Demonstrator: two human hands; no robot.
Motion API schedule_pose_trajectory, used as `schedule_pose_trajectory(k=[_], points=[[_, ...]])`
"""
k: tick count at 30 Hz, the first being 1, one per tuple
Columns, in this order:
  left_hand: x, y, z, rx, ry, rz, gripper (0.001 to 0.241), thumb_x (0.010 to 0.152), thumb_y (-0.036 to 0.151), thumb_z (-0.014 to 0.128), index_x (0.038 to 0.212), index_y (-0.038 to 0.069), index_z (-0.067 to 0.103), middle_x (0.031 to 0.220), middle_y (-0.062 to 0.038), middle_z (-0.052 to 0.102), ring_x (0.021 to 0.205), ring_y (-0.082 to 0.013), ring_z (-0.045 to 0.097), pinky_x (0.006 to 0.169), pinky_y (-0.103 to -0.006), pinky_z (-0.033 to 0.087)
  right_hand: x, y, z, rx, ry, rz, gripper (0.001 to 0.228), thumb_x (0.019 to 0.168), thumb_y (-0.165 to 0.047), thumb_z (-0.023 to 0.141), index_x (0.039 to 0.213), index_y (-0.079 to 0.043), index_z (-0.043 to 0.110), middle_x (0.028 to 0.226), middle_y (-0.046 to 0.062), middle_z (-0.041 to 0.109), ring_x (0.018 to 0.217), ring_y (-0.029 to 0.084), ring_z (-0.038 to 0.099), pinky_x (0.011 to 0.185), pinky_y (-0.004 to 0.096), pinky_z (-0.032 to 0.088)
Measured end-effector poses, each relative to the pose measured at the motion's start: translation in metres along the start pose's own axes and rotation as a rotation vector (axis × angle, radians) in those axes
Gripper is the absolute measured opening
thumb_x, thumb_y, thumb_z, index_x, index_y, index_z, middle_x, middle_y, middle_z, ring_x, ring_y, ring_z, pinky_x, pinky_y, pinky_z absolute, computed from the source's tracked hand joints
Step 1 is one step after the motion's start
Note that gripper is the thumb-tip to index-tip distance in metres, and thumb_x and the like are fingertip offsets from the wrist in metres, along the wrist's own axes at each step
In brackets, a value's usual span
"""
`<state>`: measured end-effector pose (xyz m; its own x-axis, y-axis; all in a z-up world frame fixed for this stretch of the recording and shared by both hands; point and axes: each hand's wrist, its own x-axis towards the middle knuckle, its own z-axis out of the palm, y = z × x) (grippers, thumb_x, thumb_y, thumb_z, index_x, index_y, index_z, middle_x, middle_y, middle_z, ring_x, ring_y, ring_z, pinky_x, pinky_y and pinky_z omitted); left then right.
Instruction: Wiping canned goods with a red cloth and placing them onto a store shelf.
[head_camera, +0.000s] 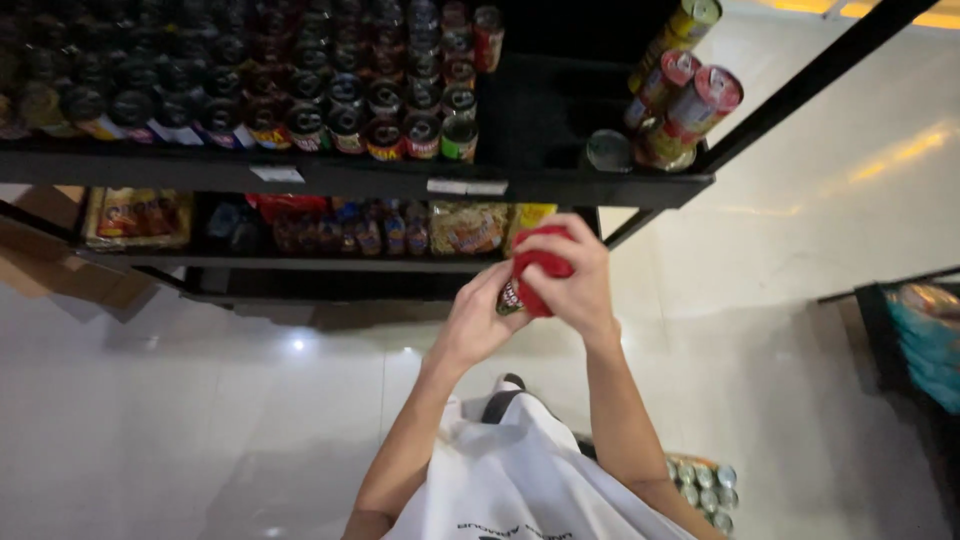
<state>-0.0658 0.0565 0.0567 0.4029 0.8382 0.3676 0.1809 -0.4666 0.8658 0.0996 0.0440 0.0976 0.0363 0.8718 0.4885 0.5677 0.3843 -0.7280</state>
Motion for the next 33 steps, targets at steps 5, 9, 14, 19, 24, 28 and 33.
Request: schedule_pose_trajectory(k=[5, 9, 14, 19, 24, 28, 33], points=[[0.061, -0.005, -0.004, 0.071, 0.043, -0.005, 0.068, 0.068, 0.019, 0.091, 0.126, 0.000, 0.063, 0.122, -0.019, 0.069, 0.113, -0.0350, 0.068, 0.097, -0.0401, 0.055, 0.028, 0.039, -0.022, -0.053, 0.205, 0.010, 0.027, 0.075, -0.002, 0.071, 0.101, -0.006, 0.075, 0.115, 0.012, 0.065, 0.104, 0.025, 0.069, 0.092, 0.034, 0.056], [0.128, -0.027, -0.006, 0.193, 0.188, 0.039, 0.067, 0.072, 0.032, 0.095, 0.125, 0.003, 0.066, 0.122, -0.018, 0.071, 0.114, -0.0354, 0.069, 0.100, -0.0418, 0.054, 0.053, 0.065, -0.034, -0.007, 0.270, -0.009, 0.028, 0.075, -0.001, 0.069, 0.103, -0.004, 0.074, 0.114, 0.012, 0.064, 0.104, 0.025, 0.067, 0.094, 0.034, 0.054], [0.234, -0.084, 0.002, 0.429, 0.331, 0.253, 0.078, 0.068, 0.033, 0.092, 0.129, -0.001, 0.060, 0.120, -0.024, 0.069, 0.108, -0.0419, 0.066, 0.093, -0.0483, 0.053, 0.090, 0.079, -0.038, 0.047, 0.255, -0.039, 0.027, 0.075, -0.003, 0.069, 0.102, -0.003, 0.074, 0.112, 0.010, 0.065, 0.103, 0.024, 0.068, 0.092, 0.033, 0.054], [0.337, -0.165, 0.010, 0.565, 0.121, -0.085, 0.068, 0.076, 0.025, 0.086, 0.135, 0.004, 0.058, 0.124, -0.024, 0.066, 0.117, -0.0406, 0.063, 0.095, -0.0489, 0.052, 0.113, 0.117, -0.035, 0.047, 0.257, -0.077, 0.027, 0.074, -0.005, 0.069, 0.101, -0.003, 0.073, 0.109, 0.011, 0.066, 0.101, 0.024, 0.068, 0.092, 0.033, 0.054], [0.377, -0.184, 0.004, 1.040, -0.109, -0.181, 0.047, 0.087, 0.018, 0.074, 0.130, 0.008, 0.059, 0.133, -0.021, 0.056, 0.123, -0.0445, 0.051, 0.104, -0.0662, 0.037, 0.113, 0.137, -0.038, 0.059, 0.207, -0.076, 0.028, 0.074, -0.005, 0.070, 0.102, -0.004, 0.074, 0.109, 0.011, 0.068, 0.105, 0.025, 0.067, 0.096, 0.034, 0.052], [0.378, -0.208, 0.002, 0.985, -0.065, -0.102, 0.035, 0.089, 0.023, 0.075, 0.119, 0.013, 0.061, 0.128, -0.014, 0.058, 0.134, -0.0452, 0.044, 0.108, -0.0644, 0.037, 0.116, 0.140, -0.043, 0.088, 0.189, -0.043, 0.028, 0.074, -0.006, 0.069, 0.102, -0.004, 0.074, 0.109, 0.011, 0.069, 0.104, 0.025, 0.068, 0.096, 0.034, 0.052], [0.352, -0.176, 0.003, 0.960, 0.000, -0.115, 0.054, 0.089, 0.011, 0.073, 0.137, 0.012, 0.048, 0.148, -0.020, 0.037, 0.137, -0.0483, 0.036, 0.105, -0.0627, 0.036, 0.110, 0.137, -0.044, 0.082, 0.159, -0.005, 0.029, 0.074, -0.006, 0.069, 0.102, -0.004, 0.074, 0.110, 0.010, 0.068, 0.104, 0.025, 0.068, 0.096, 0.034, 0.053]])
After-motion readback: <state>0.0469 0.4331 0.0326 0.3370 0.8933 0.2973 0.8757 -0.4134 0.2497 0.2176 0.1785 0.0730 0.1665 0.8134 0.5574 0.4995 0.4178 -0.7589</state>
